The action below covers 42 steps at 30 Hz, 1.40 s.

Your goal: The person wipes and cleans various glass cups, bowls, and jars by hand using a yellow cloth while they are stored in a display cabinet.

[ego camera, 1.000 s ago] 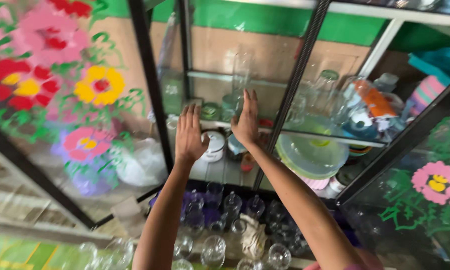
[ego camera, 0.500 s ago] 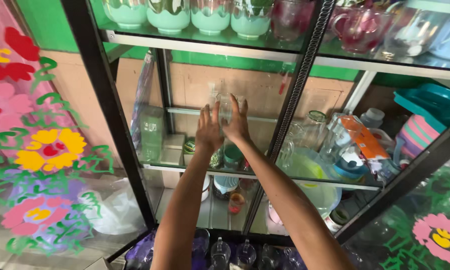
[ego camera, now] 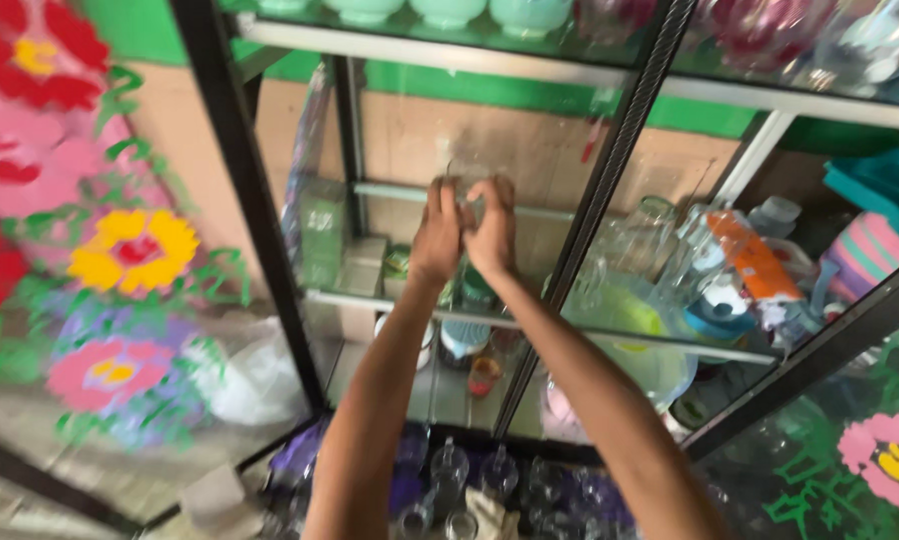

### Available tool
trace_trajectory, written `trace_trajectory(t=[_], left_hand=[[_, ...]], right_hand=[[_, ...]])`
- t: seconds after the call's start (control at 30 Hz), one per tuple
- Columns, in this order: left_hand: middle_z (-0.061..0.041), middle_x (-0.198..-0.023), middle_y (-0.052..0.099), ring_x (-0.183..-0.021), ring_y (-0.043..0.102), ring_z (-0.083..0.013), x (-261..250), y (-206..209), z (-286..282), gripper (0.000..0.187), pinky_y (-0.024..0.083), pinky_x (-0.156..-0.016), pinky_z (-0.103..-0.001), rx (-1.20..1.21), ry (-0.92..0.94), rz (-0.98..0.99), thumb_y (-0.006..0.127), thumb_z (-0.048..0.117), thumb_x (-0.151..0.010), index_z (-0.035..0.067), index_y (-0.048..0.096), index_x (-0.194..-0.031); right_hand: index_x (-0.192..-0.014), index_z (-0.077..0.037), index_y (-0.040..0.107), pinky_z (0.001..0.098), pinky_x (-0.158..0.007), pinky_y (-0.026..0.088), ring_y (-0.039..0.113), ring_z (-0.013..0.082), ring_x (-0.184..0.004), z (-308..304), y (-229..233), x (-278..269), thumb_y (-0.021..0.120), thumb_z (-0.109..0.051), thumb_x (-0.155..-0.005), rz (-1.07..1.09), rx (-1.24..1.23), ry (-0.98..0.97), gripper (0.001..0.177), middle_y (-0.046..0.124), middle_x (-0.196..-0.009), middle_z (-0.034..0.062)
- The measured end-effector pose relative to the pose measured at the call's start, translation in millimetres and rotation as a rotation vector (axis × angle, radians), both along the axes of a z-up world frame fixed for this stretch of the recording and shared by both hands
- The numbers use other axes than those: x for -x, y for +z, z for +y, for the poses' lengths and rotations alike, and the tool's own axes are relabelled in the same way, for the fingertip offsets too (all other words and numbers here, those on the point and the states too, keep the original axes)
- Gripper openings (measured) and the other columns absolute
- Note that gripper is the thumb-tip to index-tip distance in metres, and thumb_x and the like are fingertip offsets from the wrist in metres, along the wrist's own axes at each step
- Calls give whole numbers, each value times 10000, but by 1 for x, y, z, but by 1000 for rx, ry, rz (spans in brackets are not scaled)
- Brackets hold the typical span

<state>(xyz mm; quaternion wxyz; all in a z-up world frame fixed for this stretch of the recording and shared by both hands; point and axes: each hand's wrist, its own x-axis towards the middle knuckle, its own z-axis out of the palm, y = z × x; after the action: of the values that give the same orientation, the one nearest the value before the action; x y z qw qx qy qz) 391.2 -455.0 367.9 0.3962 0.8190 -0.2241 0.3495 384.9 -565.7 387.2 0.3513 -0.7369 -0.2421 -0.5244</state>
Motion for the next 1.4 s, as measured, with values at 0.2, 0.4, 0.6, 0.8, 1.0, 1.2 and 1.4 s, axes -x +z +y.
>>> trace_trajectory(t=[0.2, 0.4, 0.6, 0.8, 1.0, 1.2, 1.4], left_hand=[[-299, -1631, 255, -1364, 431, -557, 95, 38, 56, 454, 509, -1013, -533, 19, -92, -200, 535, 122, -1064, 70, 330, -1467], [-249, -1580, 323, -1395, 441, -518, 210, 48, 119, 597, 525, -1057, -502, -102, 12, -286, 673, 148, -997, 89, 351, -1496], [-236, -1516, 384, -1356, 476, -494, 303, 19, 170, 625, 527, -1010, -504, -206, 83, -183, 725, 170, -939, 119, 399, -1470], [-220, -1393, 500, -1209, 568, -481, 359, -31, 230, 866, 526, -909, -533, -192, 123, 89, 804, 259, -797, 71, 345, -1506], [-224, -1296, 541, -1021, 643, -474, 418, -108, 301, 990, 539, -848, -545, -330, 234, 368, 851, 296, -660, 87, 359, -1494], [-243, -1326, 507, -925, 677, -461, 471, -220, 366, 1004, 587, -747, -531, -397, 332, 563, 898, 411, -643, 51, 382, -1426], [-223, -1309, 496, -968, 686, -385, 483, -327, 385, 1086, 619, -756, -465, -620, 458, 750, 925, 455, -619, 12, 349, -1427]], right_hand=[[-1017, -39, 540, 463, -935, 466, 558, 409, -1092, 36, 47, 100, 752, 64, -811, -16, 33, 110, 314, 539, -1102, 185], [-1079, -42, 583, 372, -777, 622, 642, 233, -1105, 74, 48, 198, 784, -6, -900, 239, -16, 312, 272, 545, -1194, 108], [-1113, -30, 568, 335, -879, 642, 589, 246, -1251, 103, 8, 260, 760, -15, -948, 290, 36, 562, 254, 504, -1253, 114], [-1049, -36, 572, 296, -757, 635, 593, 233, -1175, 154, -81, 287, 819, -61, -915, 420, 134, 686, 283, 532, -1217, 111], [-944, -27, 606, 428, -972, 578, 636, 265, -1258, 227, -176, 319, 885, -124, -841, 336, 265, 805, 313, 625, -1172, 109], [-1166, -1, 632, 439, -1067, 538, 667, 330, -1145, 299, -273, 362, 919, -298, -720, 749, 437, 872, 608, 688, -1140, 162], [-767, -27, 717, 439, -1103, 451, 556, 376, -1333, 335, -368, 370, 928, -161, -667, 898, 718, 843, 269, 586, -1429, 191]])
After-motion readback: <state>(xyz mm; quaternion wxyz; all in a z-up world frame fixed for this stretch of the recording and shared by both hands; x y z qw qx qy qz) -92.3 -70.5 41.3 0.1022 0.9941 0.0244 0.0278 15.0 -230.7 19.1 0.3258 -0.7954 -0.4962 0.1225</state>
